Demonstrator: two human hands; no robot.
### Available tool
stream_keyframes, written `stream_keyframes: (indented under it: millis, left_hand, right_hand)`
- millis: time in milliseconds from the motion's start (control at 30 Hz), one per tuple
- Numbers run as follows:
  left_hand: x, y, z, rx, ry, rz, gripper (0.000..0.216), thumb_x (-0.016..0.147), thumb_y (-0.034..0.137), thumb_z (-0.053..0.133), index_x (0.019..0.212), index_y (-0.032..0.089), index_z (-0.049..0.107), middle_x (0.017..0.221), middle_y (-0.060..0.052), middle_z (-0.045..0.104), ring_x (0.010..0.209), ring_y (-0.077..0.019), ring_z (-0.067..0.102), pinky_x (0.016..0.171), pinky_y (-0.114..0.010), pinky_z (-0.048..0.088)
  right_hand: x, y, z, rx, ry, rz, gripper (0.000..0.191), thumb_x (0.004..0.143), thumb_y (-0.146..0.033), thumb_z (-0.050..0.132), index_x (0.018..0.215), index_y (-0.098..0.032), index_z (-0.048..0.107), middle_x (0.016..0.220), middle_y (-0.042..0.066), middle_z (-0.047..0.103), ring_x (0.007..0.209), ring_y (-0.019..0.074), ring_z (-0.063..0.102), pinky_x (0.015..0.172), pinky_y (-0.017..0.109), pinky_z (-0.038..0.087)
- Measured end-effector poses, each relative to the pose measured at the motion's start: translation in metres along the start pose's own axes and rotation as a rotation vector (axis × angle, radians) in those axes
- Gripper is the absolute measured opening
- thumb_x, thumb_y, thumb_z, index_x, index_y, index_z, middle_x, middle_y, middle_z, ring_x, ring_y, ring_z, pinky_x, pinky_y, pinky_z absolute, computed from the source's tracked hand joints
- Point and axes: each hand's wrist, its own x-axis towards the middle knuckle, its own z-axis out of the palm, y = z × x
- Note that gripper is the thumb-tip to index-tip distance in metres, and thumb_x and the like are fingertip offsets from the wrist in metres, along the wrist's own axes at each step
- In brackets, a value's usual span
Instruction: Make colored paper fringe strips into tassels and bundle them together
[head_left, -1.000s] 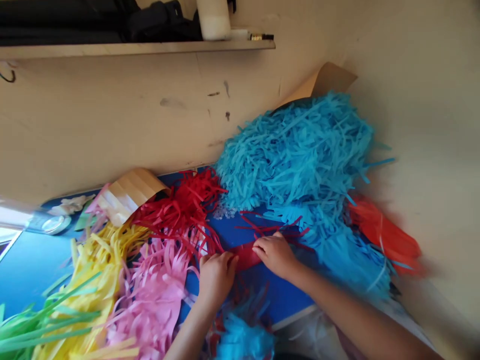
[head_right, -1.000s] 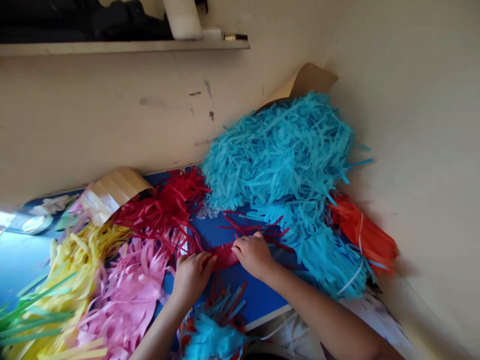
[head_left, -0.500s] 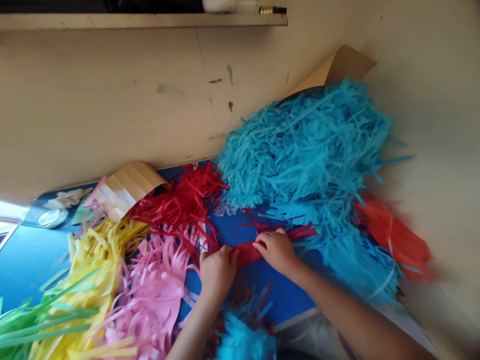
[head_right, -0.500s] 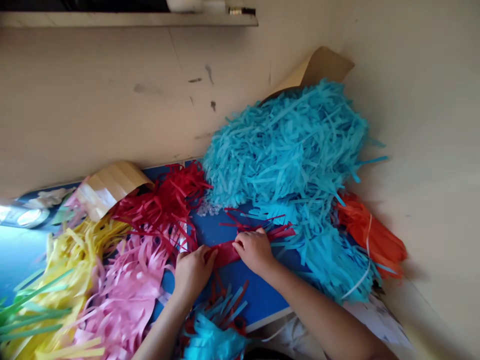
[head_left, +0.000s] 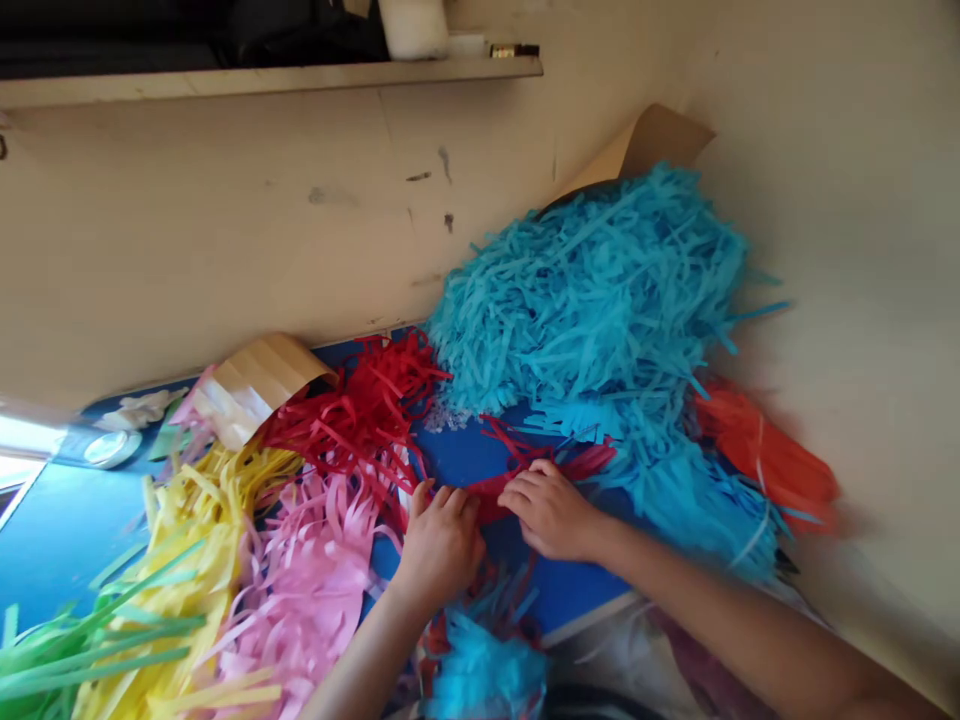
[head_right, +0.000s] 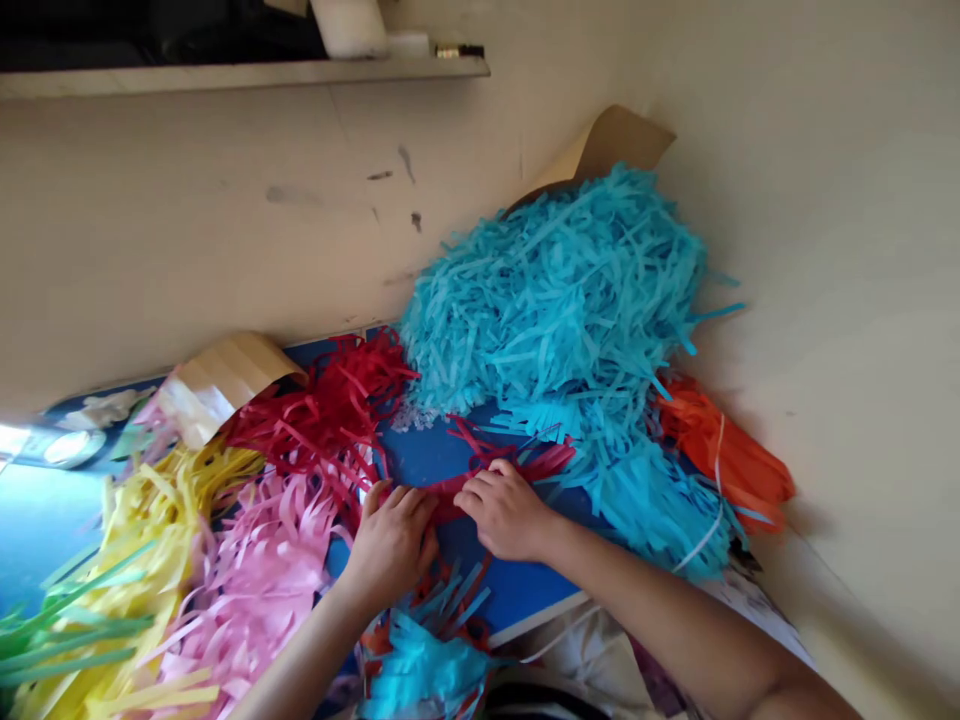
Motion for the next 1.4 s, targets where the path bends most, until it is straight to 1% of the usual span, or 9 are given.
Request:
stream_keyframes:
  millis: [200,400,500,633,800,1100,1267,1333,1400]
  left_hand:
    - [-0.002,0.000,0.001,-0.033,0.024,-0.057,0.031,0.080,0.011,0.055,0.105,0.022,0.069,0.102,-0.008,0.073,0.097,-0.0280,0.063,0.111,-0.059,0.022]
    - [-0.003,-0.018,0.006,-0.079,0.100,-0.137,0.018,0.088,0.021,0.056,0.094,0.025,0.073,0.099,-0.004,0.076,0.100,-0.0261,0.065,0.110,-0.056,0.022]
    - [-0.002,-0.030,0.006,-0.106,0.108,-0.152,0.018,0.091,0.030,0.057,0.087,0.026,0.074,0.094,-0.003,0.077,0.097,-0.0251,0.065,0.102,-0.049,0.033]
    - [0.001,-0.040,0.010,-0.119,0.117,-0.185,0.030,0.094,0.039,0.053,0.079,0.024,0.074,0.086,-0.003,0.077,0.089,-0.0233,0.065,0.087,-0.040,0.040]
    - [0.005,-0.035,0.015,-0.080,0.138,-0.252,0.036,0.095,0.039,0.049,0.073,0.022,0.073,0.081,-0.005,0.076,0.087,-0.0250,0.065,0.086,-0.042,0.038]
    - [0.011,-0.030,0.015,0.020,0.105,-0.278,0.033,0.092,0.038,0.051,0.072,0.021,0.072,0.075,-0.006,0.074,0.083,-0.0274,0.065,0.081,-0.042,0.037]
    - [0.009,-0.030,0.010,0.055,0.139,-0.244,0.022,0.093,0.031,0.052,0.097,0.022,0.072,0.097,-0.009,0.074,0.096,-0.0289,0.063,0.092,-0.047,0.037]
    - [0.007,-0.028,0.005,0.068,0.123,-0.142,0.024,0.093,0.021,0.051,0.101,0.027,0.073,0.105,-0.007,0.073,0.105,-0.0293,0.060,0.101,-0.050,0.032]
    - [0.007,-0.025,-0.001,0.088,0.080,-0.022,0.031,0.091,0.013,0.049,0.100,0.030,0.073,0.101,-0.005,0.075,0.106,-0.0289,0.059,0.106,-0.052,0.027]
  right_hand:
    - [0.009,0.020,0.003,0.120,0.057,0.201,0.031,0.077,-0.002,0.051,0.102,-0.018,0.061,0.094,0.003,0.073,0.089,0.0188,0.064,0.087,0.036,0.030]
    - [0.009,0.019,-0.002,0.112,0.028,0.172,0.031,0.078,-0.032,0.075,0.105,-0.018,0.068,0.106,0.008,0.070,0.100,0.0245,0.061,0.091,0.038,0.029]
    - [0.013,0.025,0.002,0.136,0.020,0.220,0.010,0.089,-0.031,0.069,0.089,-0.022,0.074,0.097,0.003,0.072,0.094,0.0186,0.062,0.084,0.034,0.029]
    - [0.019,0.031,0.006,0.132,0.064,0.313,0.019,0.092,-0.033,0.067,0.081,-0.020,0.073,0.087,0.001,0.071,0.089,0.0163,0.061,0.076,0.031,0.028]
    - [0.023,0.026,0.004,0.068,0.085,0.417,0.025,0.090,-0.035,0.069,0.072,-0.018,0.069,0.081,0.002,0.068,0.082,0.0171,0.059,0.072,0.031,0.027]
    - [0.031,0.027,0.009,0.014,0.083,0.487,0.025,0.086,-0.035,0.071,0.067,-0.019,0.067,0.077,0.001,0.067,0.079,0.0174,0.059,0.072,0.032,0.028]
    - [0.025,0.033,-0.007,-0.077,0.170,0.565,0.019,0.089,-0.033,0.069,0.078,-0.017,0.067,0.087,0.008,0.067,0.084,0.0227,0.058,0.076,0.035,0.030]
    - [0.020,0.029,-0.014,-0.111,0.200,0.508,0.017,0.092,-0.034,0.064,0.091,-0.018,0.068,0.097,0.010,0.067,0.093,0.0255,0.057,0.082,0.039,0.030]
    - [0.016,0.022,-0.015,-0.129,0.166,0.278,0.016,0.095,-0.033,0.059,0.099,-0.020,0.067,0.101,0.009,0.068,0.099,0.0254,0.054,0.089,0.042,0.028]
